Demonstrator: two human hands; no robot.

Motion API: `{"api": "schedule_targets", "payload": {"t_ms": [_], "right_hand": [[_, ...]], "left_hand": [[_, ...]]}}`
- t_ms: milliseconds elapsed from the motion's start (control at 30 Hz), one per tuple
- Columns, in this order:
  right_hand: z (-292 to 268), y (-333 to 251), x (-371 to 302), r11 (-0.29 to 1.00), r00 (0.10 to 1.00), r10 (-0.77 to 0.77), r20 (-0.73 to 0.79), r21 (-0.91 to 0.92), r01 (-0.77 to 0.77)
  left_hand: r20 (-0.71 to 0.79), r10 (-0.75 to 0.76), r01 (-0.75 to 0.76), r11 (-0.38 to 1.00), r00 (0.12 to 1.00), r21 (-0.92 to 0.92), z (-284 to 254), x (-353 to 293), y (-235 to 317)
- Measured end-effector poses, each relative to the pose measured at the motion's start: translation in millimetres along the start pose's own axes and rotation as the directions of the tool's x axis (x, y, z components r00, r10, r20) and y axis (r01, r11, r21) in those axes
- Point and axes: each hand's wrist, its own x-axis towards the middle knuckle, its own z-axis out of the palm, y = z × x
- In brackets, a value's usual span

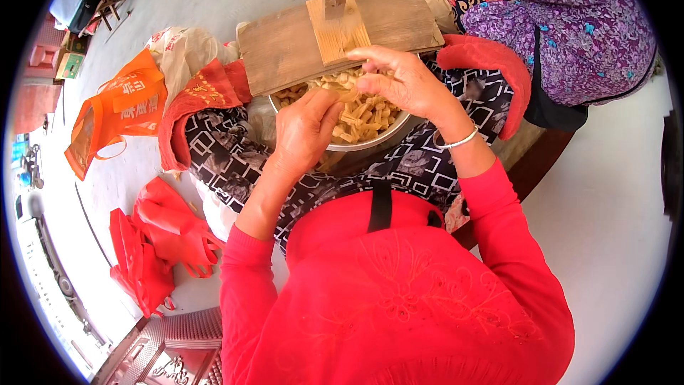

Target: The person is preparing long strips of dough by pulling them through a wooden slot and folding them into a bowl.

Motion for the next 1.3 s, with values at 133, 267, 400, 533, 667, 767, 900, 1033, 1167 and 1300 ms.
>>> {"api": "schedule_targets", "payload": {"t_ms": [133,267,400,533,667,767,900,1033,1167,1300], "right_hand": [[-7,20,6,0.903,0.945,0.177,0.274,0.336,-0.267],[-8,16,13,0.861,0.961,0.226,0.159,0.428,-0.274],[-8,30,33,0.96,0.981,0.167,-0.094,0.241,-0.141],[-1,55,53,0.997,0.957,0.062,-0.284,0.056,-0.048],[6,57,60,0.989,0.934,0.035,-0.355,-0.124,-0.085],[10,80,59,0.895,0.908,-0.23,-0.35,-0.443,0.056],[6,73,35,0.913,0.892,-0.219,-0.397,-0.405,0.044],[25,37,18,0.862,0.827,-0.363,-0.43,-0.493,0.122],[62,33,-4,0.9,0.9,-0.236,-0.366,-0.433,0.06],[57,42,-28,0.939,0.934,-0.05,-0.355,-0.335,-0.077]], "left_hand": [[0.232,-0.198,0.275,0.886,0.952,-0.372,-9,16,-8],[0.287,-0.233,0.33,0.872,0.929,-0.362,-13,36,-19],[0.251,-0.29,0.377,0.807,0.923,-0.454,-6,73,-49],[0.256,-0.359,0.44,0.734,0.898,-0.518,7,93,-69],[0.205,-0.398,0.442,0.715,0.894,-0.541,18,100,-80],[0.04,-0.314,0.314,0.917,0.949,-0.246,31,97,-95],[-0.014,-0.283,0.282,0.959,0.959,-0.024,15,86,-70],[0.089,-0.376,0.379,0.84,0.922,-0.389,30,48,-53],[0.358,-0.518,0.591,0.403,0.776,-0.699,49,15,-10],[0.544,-0.387,0.598,0.749,0.745,-0.286,17,-23,-18]]}}
